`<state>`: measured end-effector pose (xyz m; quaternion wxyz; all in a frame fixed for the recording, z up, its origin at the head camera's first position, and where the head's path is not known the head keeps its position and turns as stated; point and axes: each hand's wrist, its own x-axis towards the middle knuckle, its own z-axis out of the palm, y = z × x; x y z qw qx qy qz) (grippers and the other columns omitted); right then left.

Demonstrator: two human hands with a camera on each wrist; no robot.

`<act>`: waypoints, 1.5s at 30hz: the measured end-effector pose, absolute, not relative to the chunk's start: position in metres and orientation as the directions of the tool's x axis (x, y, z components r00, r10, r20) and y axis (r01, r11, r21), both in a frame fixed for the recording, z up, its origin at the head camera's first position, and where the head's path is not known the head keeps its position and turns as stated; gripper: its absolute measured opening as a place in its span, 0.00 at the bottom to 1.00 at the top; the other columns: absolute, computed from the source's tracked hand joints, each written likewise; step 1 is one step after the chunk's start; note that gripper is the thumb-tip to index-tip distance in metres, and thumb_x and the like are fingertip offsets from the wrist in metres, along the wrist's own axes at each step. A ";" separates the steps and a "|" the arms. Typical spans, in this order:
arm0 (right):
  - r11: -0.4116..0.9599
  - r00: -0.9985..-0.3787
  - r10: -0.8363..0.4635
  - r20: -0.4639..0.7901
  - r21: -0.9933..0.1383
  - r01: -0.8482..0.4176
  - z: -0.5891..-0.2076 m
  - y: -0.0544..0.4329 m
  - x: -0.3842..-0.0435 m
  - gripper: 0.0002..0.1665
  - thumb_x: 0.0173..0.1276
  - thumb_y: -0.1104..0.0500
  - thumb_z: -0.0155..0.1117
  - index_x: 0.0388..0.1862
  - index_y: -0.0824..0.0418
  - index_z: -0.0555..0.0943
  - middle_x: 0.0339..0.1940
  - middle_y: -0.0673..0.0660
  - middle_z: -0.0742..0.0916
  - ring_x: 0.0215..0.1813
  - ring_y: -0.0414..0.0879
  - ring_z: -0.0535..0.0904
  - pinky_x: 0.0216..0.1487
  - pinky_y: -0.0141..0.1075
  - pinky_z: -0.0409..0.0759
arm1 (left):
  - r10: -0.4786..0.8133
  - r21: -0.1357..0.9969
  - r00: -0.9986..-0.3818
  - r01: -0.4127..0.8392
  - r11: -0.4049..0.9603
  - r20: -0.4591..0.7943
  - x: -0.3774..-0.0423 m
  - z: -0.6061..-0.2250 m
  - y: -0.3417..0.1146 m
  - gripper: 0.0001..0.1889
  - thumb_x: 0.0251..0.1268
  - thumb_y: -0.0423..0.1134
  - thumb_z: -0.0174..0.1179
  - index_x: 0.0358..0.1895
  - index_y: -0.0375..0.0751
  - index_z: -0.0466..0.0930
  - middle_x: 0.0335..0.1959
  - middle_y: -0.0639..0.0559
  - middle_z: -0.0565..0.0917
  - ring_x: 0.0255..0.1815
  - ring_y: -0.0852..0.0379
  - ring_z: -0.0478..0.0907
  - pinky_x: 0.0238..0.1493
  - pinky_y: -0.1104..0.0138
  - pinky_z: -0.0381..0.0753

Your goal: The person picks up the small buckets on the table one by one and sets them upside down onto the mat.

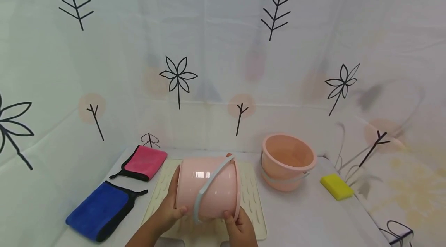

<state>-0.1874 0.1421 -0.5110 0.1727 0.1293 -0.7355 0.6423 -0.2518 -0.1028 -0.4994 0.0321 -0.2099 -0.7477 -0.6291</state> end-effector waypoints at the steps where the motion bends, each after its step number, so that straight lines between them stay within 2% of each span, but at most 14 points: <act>1: 0.151 -0.910 0.032 0.412 -0.902 -0.404 -0.511 0.142 -0.187 0.09 0.80 0.71 0.54 0.52 0.73 0.79 0.41 0.42 0.88 0.45 0.34 0.84 0.47 0.31 0.84 | 0.283 0.930 -0.911 0.347 0.126 0.301 -0.252 -0.498 -0.104 0.62 0.58 0.54 0.70 0.84 0.75 0.29 0.86 0.49 0.45 0.81 0.34 0.55 0.68 0.34 0.72; 4: 0.168 -0.925 0.022 0.378 -0.914 -0.370 -0.510 0.144 -0.187 0.11 0.82 0.67 0.53 0.54 0.74 0.77 0.43 0.42 0.87 0.48 0.33 0.84 0.48 0.31 0.84 | 0.313 0.932 -0.905 0.339 0.127 0.286 -0.252 -0.493 -0.109 0.66 0.53 0.54 0.74 0.84 0.75 0.28 0.87 0.48 0.42 0.83 0.33 0.51 0.67 0.34 0.73; 7: 0.161 -0.937 0.008 0.349 -0.925 -0.344 -0.510 0.144 -0.186 0.12 0.83 0.66 0.52 0.55 0.74 0.77 0.43 0.44 0.87 0.48 0.33 0.83 0.49 0.31 0.84 | 0.342 0.932 -0.897 0.339 0.129 0.279 -0.252 -0.490 -0.114 0.70 0.49 0.53 0.77 0.85 0.72 0.28 0.86 0.48 0.42 0.81 0.34 0.53 0.65 0.39 0.77; 11: 0.175 -0.930 0.000 0.367 -0.916 -0.362 -0.511 0.142 -0.186 0.09 0.81 0.68 0.53 0.52 0.72 0.79 0.40 0.45 0.88 0.44 0.34 0.83 0.47 0.31 0.83 | 0.359 0.929 -0.891 0.344 0.133 0.279 -0.252 -0.488 -0.120 0.71 0.47 0.54 0.79 0.86 0.67 0.29 0.85 0.48 0.42 0.81 0.32 0.54 0.63 0.40 0.79; 14: 0.191 -0.910 -0.006 0.415 -0.892 -0.409 -0.512 0.142 -0.186 0.07 0.79 0.70 0.55 0.48 0.68 0.81 0.37 0.44 0.88 0.41 0.34 0.82 0.43 0.31 0.82 | 0.346 0.929 -0.895 0.345 0.138 0.281 -0.251 -0.487 -0.121 0.70 0.47 0.56 0.79 0.86 0.69 0.32 0.84 0.49 0.45 0.80 0.31 0.55 0.61 0.39 0.81; 19: 0.140 -0.873 -0.099 0.478 -0.861 -0.488 -0.515 0.145 -0.190 0.09 0.77 0.74 0.54 0.48 0.68 0.80 0.37 0.41 0.86 0.38 0.34 0.80 0.40 0.33 0.81 | 0.303 0.932 -0.908 0.340 0.125 0.290 -0.252 -0.487 -0.120 0.65 0.49 0.56 0.77 0.84 0.75 0.36 0.81 0.50 0.49 0.75 0.36 0.63 0.57 0.45 0.85; 23: 0.085 -0.870 -0.150 0.469 -0.871 -0.484 -0.516 0.148 -0.193 0.11 0.77 0.75 0.54 0.54 0.70 0.78 0.40 0.41 0.86 0.39 0.34 0.82 0.40 0.32 0.84 | 0.285 0.932 -0.910 0.344 0.114 0.301 -0.252 -0.487 -0.120 0.62 0.53 0.57 0.74 0.84 0.75 0.36 0.81 0.48 0.50 0.73 0.37 0.65 0.59 0.45 0.85; 27: 0.061 -0.862 -0.189 0.470 -0.870 -0.488 -0.516 0.154 -0.195 0.19 0.76 0.74 0.56 0.64 0.69 0.76 0.48 0.45 0.88 0.45 0.37 0.85 0.46 0.34 0.86 | 0.279 0.930 -0.912 0.345 0.130 0.299 -0.252 -0.485 -0.123 0.61 0.54 0.61 0.72 0.84 0.75 0.35 0.81 0.47 0.50 0.74 0.36 0.65 0.60 0.41 0.83; 31: 0.146 -0.811 -0.253 0.528 -0.808 -0.572 -0.521 0.167 -0.198 0.21 0.75 0.73 0.58 0.65 0.65 0.76 0.50 0.47 0.88 0.48 0.39 0.87 0.49 0.36 0.87 | 0.275 0.931 -0.916 0.337 0.138 0.291 -0.251 -0.484 -0.127 0.61 0.54 0.62 0.72 0.84 0.75 0.36 0.82 0.46 0.50 0.74 0.35 0.65 0.60 0.40 0.83; 34: 0.272 -0.805 -0.237 0.543 -0.759 -0.592 -0.526 0.178 -0.201 0.19 0.74 0.73 0.60 0.60 0.60 0.79 0.47 0.47 0.89 0.48 0.39 0.87 0.49 0.36 0.87 | 0.262 0.934 -0.922 0.328 0.143 0.284 -0.251 -0.483 -0.131 0.61 0.54 0.62 0.73 0.84 0.76 0.37 0.82 0.47 0.49 0.74 0.35 0.64 0.61 0.40 0.82; 37: 0.408 -0.843 -0.149 0.516 -0.745 -0.528 -0.527 0.189 -0.202 0.14 0.74 0.69 0.63 0.53 0.55 0.82 0.44 0.47 0.90 0.47 0.36 0.87 0.50 0.34 0.86 | 0.247 0.934 -0.928 0.322 0.155 0.279 -0.251 -0.482 -0.136 0.61 0.53 0.61 0.73 0.84 0.79 0.37 0.83 0.48 0.48 0.75 0.35 0.63 0.62 0.39 0.81; 41: 0.546 -0.884 -0.004 0.467 -0.740 -0.394 -0.525 0.200 -0.202 0.05 0.75 0.62 0.67 0.46 0.55 0.85 0.40 0.47 0.89 0.44 0.32 0.84 0.47 0.34 0.87 | 0.238 0.928 -0.928 0.332 0.169 0.288 -0.251 -0.479 -0.144 0.60 0.53 0.60 0.73 0.84 0.79 0.37 0.83 0.47 0.48 0.77 0.34 0.61 0.64 0.38 0.79; 43: 0.596 -0.903 0.043 0.427 -0.736 -0.320 -0.524 0.206 -0.202 0.04 0.75 0.59 0.69 0.45 0.55 0.86 0.40 0.45 0.88 0.44 0.31 0.83 0.47 0.33 0.87 | 0.232 0.927 -0.929 0.331 0.176 0.288 -0.250 -0.477 -0.147 0.60 0.53 0.60 0.73 0.83 0.79 0.37 0.82 0.47 0.49 0.76 0.34 0.61 0.63 0.41 0.81; 45: 0.643 -0.923 0.053 0.381 -0.720 -0.261 -0.523 0.213 -0.204 0.07 0.74 0.56 0.70 0.47 0.56 0.86 0.42 0.45 0.87 0.46 0.34 0.83 0.48 0.34 0.87 | 0.232 0.929 -0.929 0.330 0.169 0.288 -0.249 -0.477 -0.150 0.60 0.54 0.60 0.72 0.84 0.78 0.36 0.82 0.46 0.49 0.76 0.33 0.61 0.61 0.44 0.83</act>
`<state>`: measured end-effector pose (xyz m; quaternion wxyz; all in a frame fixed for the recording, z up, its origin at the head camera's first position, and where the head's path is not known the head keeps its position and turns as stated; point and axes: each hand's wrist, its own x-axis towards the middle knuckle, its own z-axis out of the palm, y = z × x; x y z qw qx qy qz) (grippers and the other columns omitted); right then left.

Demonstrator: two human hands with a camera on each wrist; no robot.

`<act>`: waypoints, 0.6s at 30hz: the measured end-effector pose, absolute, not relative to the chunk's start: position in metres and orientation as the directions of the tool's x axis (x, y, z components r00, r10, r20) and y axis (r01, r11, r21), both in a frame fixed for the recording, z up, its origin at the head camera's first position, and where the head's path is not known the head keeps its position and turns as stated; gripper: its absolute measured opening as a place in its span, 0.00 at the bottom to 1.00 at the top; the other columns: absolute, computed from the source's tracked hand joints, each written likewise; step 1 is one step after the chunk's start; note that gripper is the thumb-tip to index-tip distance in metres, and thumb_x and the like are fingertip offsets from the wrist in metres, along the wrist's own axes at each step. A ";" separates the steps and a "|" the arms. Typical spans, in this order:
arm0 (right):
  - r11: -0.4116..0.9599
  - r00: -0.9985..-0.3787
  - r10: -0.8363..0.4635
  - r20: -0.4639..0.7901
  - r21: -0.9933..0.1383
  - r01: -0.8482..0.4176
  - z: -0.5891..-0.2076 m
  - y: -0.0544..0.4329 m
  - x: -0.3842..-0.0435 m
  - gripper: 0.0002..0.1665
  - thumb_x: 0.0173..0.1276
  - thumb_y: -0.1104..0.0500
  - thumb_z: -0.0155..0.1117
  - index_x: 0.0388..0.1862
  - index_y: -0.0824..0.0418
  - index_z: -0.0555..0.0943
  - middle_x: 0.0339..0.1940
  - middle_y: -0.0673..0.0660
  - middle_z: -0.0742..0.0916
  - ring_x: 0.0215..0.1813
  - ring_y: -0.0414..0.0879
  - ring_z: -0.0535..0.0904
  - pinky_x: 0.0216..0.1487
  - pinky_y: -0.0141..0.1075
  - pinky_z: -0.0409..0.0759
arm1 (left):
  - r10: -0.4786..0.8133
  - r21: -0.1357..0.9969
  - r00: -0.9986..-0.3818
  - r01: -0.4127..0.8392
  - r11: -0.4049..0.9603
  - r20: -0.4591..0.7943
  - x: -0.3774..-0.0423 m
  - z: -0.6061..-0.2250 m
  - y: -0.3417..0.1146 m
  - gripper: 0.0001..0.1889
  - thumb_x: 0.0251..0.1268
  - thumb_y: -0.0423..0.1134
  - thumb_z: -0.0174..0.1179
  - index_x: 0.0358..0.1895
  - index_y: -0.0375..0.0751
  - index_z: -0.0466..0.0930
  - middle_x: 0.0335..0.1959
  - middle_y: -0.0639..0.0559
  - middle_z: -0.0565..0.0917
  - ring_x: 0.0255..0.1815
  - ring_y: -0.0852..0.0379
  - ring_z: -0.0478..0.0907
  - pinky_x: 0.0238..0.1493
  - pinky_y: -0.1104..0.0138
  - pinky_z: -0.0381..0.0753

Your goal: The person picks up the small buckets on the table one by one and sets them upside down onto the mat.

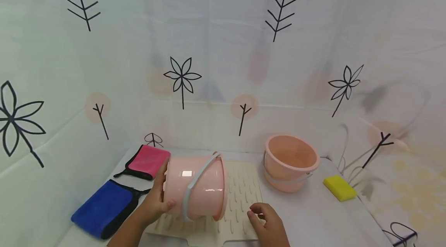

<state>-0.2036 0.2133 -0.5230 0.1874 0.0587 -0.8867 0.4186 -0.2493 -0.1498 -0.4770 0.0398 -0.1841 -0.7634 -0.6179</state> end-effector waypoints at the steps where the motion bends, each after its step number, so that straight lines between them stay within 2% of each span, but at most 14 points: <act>1: 0.661 -0.935 0.050 0.350 -0.714 -0.232 -0.523 0.217 -0.204 0.09 0.74 0.55 0.71 0.48 0.56 0.85 0.43 0.45 0.87 0.48 0.36 0.83 0.49 0.34 0.87 | 0.233 0.929 -0.929 0.331 0.166 0.289 -0.249 -0.477 -0.151 0.61 0.55 0.60 0.72 0.84 0.77 0.35 0.83 0.45 0.48 0.76 0.33 0.61 0.61 0.45 0.84; 5: 0.738 -0.975 0.001 0.221 -0.659 -0.149 -0.523 0.234 -0.206 0.20 0.72 0.47 0.72 0.55 0.58 0.84 0.52 0.51 0.87 0.57 0.49 0.83 0.57 0.44 0.85 | 0.227 0.934 -0.932 0.320 0.159 0.281 -0.248 -0.475 -0.158 0.62 0.55 0.58 0.73 0.84 0.75 0.32 0.85 0.44 0.43 0.79 0.28 0.57 0.62 0.42 0.82; 10: 0.779 -0.994 -0.054 0.099 -0.618 -0.104 -0.529 0.253 -0.209 0.32 0.68 0.43 0.74 0.60 0.63 0.81 0.59 0.60 0.84 0.64 0.60 0.79 0.64 0.60 0.78 | 0.215 0.931 -0.937 0.316 0.184 0.276 -0.250 -0.472 -0.166 0.64 0.56 0.60 0.72 0.83 0.74 0.28 0.87 0.42 0.40 0.83 0.25 0.49 0.66 0.37 0.75; 18: 0.809 -0.981 -0.189 -0.041 -0.573 -0.132 -0.551 0.271 -0.220 0.46 0.59 0.41 0.81 0.65 0.70 0.77 0.66 0.74 0.81 0.68 0.74 0.75 0.68 0.68 0.71 | 0.194 0.912 -0.935 0.337 0.232 0.296 -0.247 -0.463 -0.180 0.66 0.53 0.59 0.73 0.84 0.69 0.27 0.87 0.41 0.40 0.84 0.28 0.45 0.71 0.30 0.64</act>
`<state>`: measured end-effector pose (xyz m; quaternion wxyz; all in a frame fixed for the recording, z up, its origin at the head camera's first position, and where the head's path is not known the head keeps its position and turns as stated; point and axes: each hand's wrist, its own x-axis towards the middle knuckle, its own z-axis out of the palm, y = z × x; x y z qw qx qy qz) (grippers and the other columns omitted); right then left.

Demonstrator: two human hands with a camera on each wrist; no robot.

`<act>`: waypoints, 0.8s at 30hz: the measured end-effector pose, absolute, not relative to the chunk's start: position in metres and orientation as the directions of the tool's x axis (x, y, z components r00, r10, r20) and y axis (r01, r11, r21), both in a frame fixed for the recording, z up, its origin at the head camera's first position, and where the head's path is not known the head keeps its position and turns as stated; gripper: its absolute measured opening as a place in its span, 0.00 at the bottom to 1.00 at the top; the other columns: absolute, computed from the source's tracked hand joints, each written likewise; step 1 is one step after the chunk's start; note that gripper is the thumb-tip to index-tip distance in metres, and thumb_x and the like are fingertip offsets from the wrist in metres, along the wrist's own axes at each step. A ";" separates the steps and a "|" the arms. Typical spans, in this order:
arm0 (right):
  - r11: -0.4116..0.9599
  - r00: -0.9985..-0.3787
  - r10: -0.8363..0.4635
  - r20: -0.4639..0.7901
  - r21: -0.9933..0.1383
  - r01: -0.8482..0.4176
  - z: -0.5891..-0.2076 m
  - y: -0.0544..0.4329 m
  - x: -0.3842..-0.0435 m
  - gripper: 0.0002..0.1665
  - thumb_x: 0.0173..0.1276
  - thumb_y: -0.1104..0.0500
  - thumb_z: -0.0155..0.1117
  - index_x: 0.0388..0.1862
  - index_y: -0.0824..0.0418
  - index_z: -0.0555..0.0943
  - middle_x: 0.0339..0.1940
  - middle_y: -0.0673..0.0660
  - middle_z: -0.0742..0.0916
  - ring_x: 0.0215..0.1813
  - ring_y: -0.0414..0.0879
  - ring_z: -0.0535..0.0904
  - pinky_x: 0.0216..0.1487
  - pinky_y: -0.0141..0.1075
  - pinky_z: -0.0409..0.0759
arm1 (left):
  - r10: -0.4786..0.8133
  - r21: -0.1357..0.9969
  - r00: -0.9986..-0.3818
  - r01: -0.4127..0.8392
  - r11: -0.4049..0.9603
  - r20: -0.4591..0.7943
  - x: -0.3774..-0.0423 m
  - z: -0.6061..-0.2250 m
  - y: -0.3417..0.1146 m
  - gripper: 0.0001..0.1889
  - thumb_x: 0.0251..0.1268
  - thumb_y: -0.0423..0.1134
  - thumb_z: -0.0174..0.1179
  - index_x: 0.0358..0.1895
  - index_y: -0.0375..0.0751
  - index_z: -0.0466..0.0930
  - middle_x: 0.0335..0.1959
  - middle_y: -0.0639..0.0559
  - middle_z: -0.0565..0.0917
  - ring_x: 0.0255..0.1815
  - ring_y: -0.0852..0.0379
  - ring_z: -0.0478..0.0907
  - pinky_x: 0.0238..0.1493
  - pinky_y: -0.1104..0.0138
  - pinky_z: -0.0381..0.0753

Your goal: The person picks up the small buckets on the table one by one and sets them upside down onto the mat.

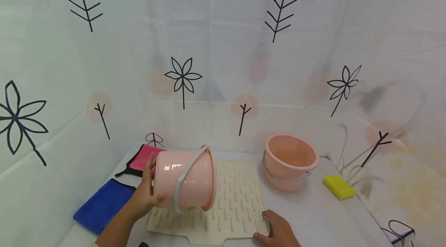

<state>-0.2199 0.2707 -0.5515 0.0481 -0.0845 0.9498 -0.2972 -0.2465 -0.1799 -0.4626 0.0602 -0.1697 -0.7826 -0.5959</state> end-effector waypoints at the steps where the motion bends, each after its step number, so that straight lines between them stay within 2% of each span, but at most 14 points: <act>1: 0.806 -0.978 -0.201 -0.053 -0.577 -0.134 -0.553 0.272 -0.220 0.47 0.59 0.41 0.81 0.65 0.70 0.76 0.67 0.76 0.79 0.69 0.75 0.74 0.69 0.69 0.70 | 0.184 0.909 -0.938 0.334 0.249 0.294 -0.246 -0.461 -0.182 0.67 0.52 0.59 0.74 0.84 0.71 0.27 0.87 0.41 0.40 0.84 0.27 0.44 0.71 0.29 0.63; 4: 0.798 -0.973 -0.218 -0.072 -0.587 -0.135 -0.555 0.274 -0.221 0.46 0.59 0.42 0.82 0.66 0.69 0.77 0.69 0.79 0.77 0.71 0.78 0.71 0.69 0.72 0.66 | 0.160 0.897 -0.942 0.331 0.294 0.295 -0.245 -0.457 -0.190 0.67 0.51 0.57 0.75 0.83 0.74 0.27 0.86 0.40 0.42 0.83 0.26 0.46 0.68 0.28 0.66; 8: 0.799 -0.976 -0.194 -0.095 -0.593 -0.101 -0.553 0.275 -0.220 0.45 0.59 0.42 0.81 0.67 0.67 0.77 0.71 0.76 0.77 0.72 0.77 0.70 0.71 0.72 0.64 | 0.137 0.875 -0.937 0.350 0.336 0.322 -0.243 -0.452 -0.202 0.67 0.51 0.51 0.75 0.83 0.76 0.28 0.86 0.38 0.45 0.82 0.26 0.50 0.64 0.27 0.71; 14: 0.822 -0.977 -0.143 -0.155 -0.569 -0.030 -0.550 0.273 -0.223 0.47 0.56 0.39 0.82 0.68 0.63 0.78 0.73 0.71 0.77 0.74 0.74 0.68 0.73 0.70 0.62 | 0.124 0.841 -0.918 0.395 0.370 0.377 -0.242 -0.443 -0.223 0.68 0.50 0.43 0.75 0.85 0.70 0.28 0.84 0.36 0.45 0.80 0.28 0.53 0.67 0.24 0.64; 16: 0.817 -0.976 -0.154 -0.151 -0.575 -0.040 -0.550 0.276 -0.223 0.47 0.56 0.39 0.82 0.68 0.63 0.78 0.74 0.71 0.77 0.74 0.75 0.68 0.73 0.70 0.62 | 0.117 0.836 -0.922 0.384 0.392 0.369 -0.241 -0.442 -0.230 0.68 0.51 0.44 0.74 0.85 0.70 0.27 0.83 0.36 0.43 0.79 0.28 0.52 0.67 0.24 0.64; 19: 0.809 -0.971 -0.220 -0.096 -0.574 -0.126 -0.554 0.283 -0.222 0.44 0.60 0.41 0.80 0.66 0.67 0.78 0.72 0.75 0.77 0.71 0.77 0.70 0.70 0.73 0.64 | 0.107 0.828 -0.935 0.349 0.438 0.337 -0.239 -0.440 -0.238 0.67 0.53 0.45 0.73 0.85 0.69 0.26 0.83 0.35 0.40 0.78 0.26 0.53 0.65 0.25 0.67; 22: 0.778 -0.957 -0.288 -0.040 -0.592 -0.209 -0.559 0.289 -0.221 0.42 0.63 0.44 0.78 0.65 0.70 0.78 0.70 0.79 0.77 0.69 0.80 0.71 0.67 0.75 0.65 | 0.094 0.802 -0.937 0.336 0.494 0.335 -0.237 -0.437 -0.246 0.66 0.54 0.46 0.73 0.85 0.69 0.29 0.83 0.35 0.42 0.75 0.26 0.56 0.62 0.26 0.71; 24: 0.766 -0.955 -0.295 -0.036 -0.607 -0.214 -0.559 0.289 -0.223 0.42 0.63 0.44 0.78 0.65 0.70 0.77 0.70 0.79 0.76 0.69 0.80 0.71 0.67 0.75 0.65 | 0.087 0.782 -0.934 0.339 0.524 0.347 -0.236 -0.433 -0.252 0.65 0.54 0.46 0.74 0.85 0.70 0.31 0.82 0.36 0.43 0.74 0.27 0.57 0.62 0.25 0.71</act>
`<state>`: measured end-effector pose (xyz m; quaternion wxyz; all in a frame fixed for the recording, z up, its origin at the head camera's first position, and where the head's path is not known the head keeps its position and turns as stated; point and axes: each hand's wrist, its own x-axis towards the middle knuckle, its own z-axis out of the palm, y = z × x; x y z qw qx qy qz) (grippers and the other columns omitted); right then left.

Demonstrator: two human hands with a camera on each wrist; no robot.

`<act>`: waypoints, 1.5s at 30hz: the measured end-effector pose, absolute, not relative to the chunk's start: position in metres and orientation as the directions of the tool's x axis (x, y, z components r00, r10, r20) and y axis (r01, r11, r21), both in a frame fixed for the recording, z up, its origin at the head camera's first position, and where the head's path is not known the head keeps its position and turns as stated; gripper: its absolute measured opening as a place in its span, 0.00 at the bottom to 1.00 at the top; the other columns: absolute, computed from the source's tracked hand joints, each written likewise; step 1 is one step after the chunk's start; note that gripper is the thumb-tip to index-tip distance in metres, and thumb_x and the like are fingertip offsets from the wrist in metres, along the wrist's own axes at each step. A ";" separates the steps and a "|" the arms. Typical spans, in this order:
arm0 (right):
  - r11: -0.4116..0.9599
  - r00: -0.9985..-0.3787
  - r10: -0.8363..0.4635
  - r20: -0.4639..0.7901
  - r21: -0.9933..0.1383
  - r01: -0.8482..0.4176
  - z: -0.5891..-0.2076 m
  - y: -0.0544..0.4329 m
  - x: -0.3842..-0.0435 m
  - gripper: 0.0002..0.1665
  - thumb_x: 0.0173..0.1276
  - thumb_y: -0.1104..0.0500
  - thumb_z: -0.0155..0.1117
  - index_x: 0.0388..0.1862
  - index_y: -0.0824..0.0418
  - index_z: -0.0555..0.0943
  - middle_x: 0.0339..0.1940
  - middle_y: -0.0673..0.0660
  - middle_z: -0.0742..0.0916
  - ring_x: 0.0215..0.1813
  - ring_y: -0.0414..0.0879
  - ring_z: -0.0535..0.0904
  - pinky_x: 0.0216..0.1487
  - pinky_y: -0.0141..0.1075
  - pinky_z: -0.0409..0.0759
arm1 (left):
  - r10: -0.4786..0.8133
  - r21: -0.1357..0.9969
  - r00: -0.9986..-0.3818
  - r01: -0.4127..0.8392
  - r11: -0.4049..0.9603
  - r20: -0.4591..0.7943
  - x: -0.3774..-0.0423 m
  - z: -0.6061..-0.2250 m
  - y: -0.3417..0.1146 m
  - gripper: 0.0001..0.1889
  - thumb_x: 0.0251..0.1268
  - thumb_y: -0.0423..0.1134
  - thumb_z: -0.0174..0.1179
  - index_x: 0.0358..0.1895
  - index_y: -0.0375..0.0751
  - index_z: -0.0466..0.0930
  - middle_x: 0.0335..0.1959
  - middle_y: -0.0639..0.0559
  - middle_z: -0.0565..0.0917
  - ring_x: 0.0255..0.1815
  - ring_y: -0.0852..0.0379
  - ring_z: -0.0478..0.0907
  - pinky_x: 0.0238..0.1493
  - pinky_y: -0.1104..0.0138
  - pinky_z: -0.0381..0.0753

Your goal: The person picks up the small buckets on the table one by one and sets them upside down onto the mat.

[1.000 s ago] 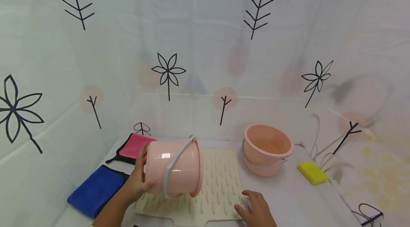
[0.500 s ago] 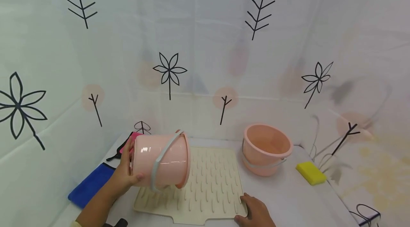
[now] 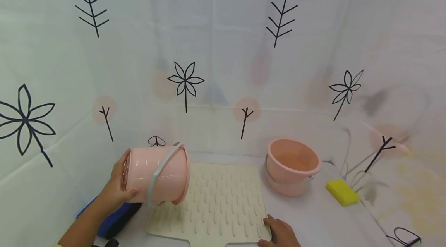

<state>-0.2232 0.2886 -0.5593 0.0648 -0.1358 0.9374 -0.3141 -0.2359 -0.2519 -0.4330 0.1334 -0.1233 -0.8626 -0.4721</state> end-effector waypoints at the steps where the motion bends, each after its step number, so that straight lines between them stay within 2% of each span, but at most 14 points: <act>1: 0.763 -0.958 -0.283 -0.049 -0.616 -0.194 -0.559 0.288 -0.224 0.42 0.63 0.43 0.78 0.66 0.69 0.77 0.71 0.78 0.76 0.70 0.80 0.70 0.68 0.75 0.64 | 0.087 0.770 -0.932 0.341 0.539 0.353 -0.236 -0.432 -0.255 0.65 0.54 0.47 0.74 0.85 0.70 0.31 0.81 0.36 0.44 0.73 0.27 0.57 0.62 0.24 0.70; 4: 0.782 -0.968 -0.226 -0.105 -0.612 -0.116 -0.557 0.282 -0.226 0.45 0.61 0.41 0.79 0.68 0.66 0.77 0.73 0.76 0.75 0.73 0.79 0.67 0.70 0.74 0.61 | 0.088 0.740 -0.926 0.347 0.576 0.366 -0.236 -0.427 -0.262 0.65 0.54 0.47 0.75 0.86 0.68 0.33 0.80 0.34 0.46 0.72 0.27 0.58 0.61 0.23 0.69; 10: 0.814 -0.972 -0.121 -0.201 -0.580 0.018 -0.548 0.271 -0.227 0.49 0.56 0.37 0.81 0.70 0.60 0.78 0.75 0.69 0.76 0.76 0.75 0.64 0.74 0.70 0.61 | 0.120 0.673 -0.909 0.378 0.636 0.398 -0.242 -0.419 -0.271 0.65 0.52 0.49 0.77 0.87 0.63 0.36 0.78 0.32 0.49 0.69 0.27 0.60 0.55 0.27 0.77; 19: 0.824 -0.977 -0.103 -0.186 -0.567 0.021 -0.540 0.269 -0.223 0.48 0.56 0.38 0.82 0.70 0.60 0.78 0.75 0.69 0.76 0.76 0.75 0.64 0.72 0.72 0.62 | 0.172 0.573 -0.923 0.351 0.741 0.344 -0.255 -0.414 -0.262 0.64 0.47 0.59 0.78 0.86 0.63 0.44 0.81 0.33 0.49 0.74 0.26 0.53 0.54 0.24 0.74; 26: 0.820 -0.983 -0.123 -0.140 -0.572 -0.021 -0.543 0.271 -0.222 0.46 0.57 0.41 0.82 0.69 0.61 0.78 0.75 0.70 0.76 0.75 0.76 0.65 0.72 0.72 0.63 | 0.209 0.510 -0.912 0.375 0.774 0.353 -0.265 -0.413 -0.243 0.62 0.48 0.59 0.77 0.86 0.61 0.48 0.82 0.34 0.50 0.76 0.23 0.51 0.57 0.24 0.70; 35: 0.814 -0.974 -0.110 -0.199 -0.580 0.027 -0.548 0.270 -0.219 0.48 0.55 0.39 0.82 0.69 0.61 0.79 0.75 0.69 0.76 0.76 0.75 0.65 0.74 0.70 0.62 | 0.200 0.460 -0.937 0.318 0.829 0.287 -0.268 -0.425 -0.221 0.66 0.43 0.65 0.79 0.86 0.65 0.46 0.85 0.35 0.43 0.81 0.21 0.42 0.64 0.21 0.59; 39: 0.827 -0.968 -0.084 -0.238 -0.559 0.066 -0.547 0.270 -0.220 0.50 0.54 0.35 0.81 0.69 0.61 0.78 0.76 0.68 0.76 0.76 0.74 0.64 0.74 0.71 0.61 | 0.197 0.436 -0.936 0.313 0.844 0.291 -0.267 -0.423 -0.212 0.65 0.46 0.63 0.78 0.87 0.61 0.46 0.84 0.34 0.44 0.81 0.24 0.42 0.68 0.23 0.54; 42: 0.827 -0.966 -0.084 -0.243 -0.558 0.069 -0.547 0.271 -0.220 0.51 0.55 0.35 0.81 0.70 0.61 0.78 0.76 0.68 0.75 0.76 0.74 0.64 0.73 0.72 0.61 | 0.175 0.435 -0.950 0.277 0.857 0.260 -0.266 -0.418 -0.203 0.65 0.47 0.64 0.77 0.87 0.58 0.45 0.84 0.31 0.42 0.80 0.22 0.41 0.66 0.22 0.58; 45: 0.815 -0.967 -0.078 -0.241 -0.575 0.078 -0.549 0.273 -0.219 0.51 0.54 0.35 0.81 0.71 0.60 0.78 0.77 0.67 0.75 0.77 0.74 0.63 0.74 0.72 0.61 | 0.145 0.439 -0.966 0.228 0.869 0.216 -0.266 -0.414 -0.193 0.65 0.47 0.66 0.76 0.87 0.60 0.45 0.85 0.30 0.40 0.79 0.19 0.44 0.60 0.21 0.66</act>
